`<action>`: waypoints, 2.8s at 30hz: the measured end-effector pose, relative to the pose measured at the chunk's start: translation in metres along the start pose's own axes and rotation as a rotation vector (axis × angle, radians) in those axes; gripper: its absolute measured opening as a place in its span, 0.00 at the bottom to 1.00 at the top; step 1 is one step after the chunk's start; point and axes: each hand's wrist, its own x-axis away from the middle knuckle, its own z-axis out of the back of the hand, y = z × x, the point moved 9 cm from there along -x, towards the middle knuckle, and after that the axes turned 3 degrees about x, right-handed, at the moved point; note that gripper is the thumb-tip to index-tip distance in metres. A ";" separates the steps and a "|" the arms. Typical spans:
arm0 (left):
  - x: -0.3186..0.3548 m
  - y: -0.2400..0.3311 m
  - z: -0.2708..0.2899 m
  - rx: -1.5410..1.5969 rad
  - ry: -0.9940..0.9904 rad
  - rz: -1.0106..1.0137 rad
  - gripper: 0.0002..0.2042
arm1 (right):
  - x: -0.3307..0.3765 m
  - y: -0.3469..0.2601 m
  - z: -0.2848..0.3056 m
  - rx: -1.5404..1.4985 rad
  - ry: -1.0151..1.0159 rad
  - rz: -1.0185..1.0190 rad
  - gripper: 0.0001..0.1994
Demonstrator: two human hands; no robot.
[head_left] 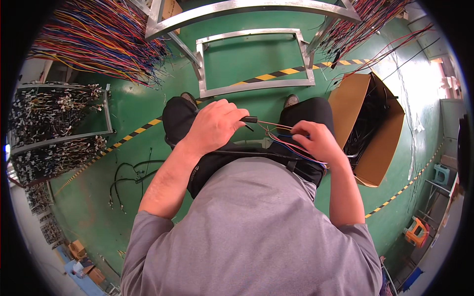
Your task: Organizing and grouping multiple colored wires into a harness.
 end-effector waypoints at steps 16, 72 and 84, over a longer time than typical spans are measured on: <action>-0.015 0.001 0.008 -0.002 0.017 -0.019 0.13 | 0.017 -0.051 0.060 -0.033 0.323 0.098 0.13; -0.009 0.011 0.022 0.036 0.088 -0.049 0.15 | -0.020 -0.102 0.005 0.040 0.223 0.279 0.04; -0.004 0.010 0.013 0.060 0.021 -0.083 0.16 | -0.026 -0.111 0.004 -0.112 0.206 0.351 0.04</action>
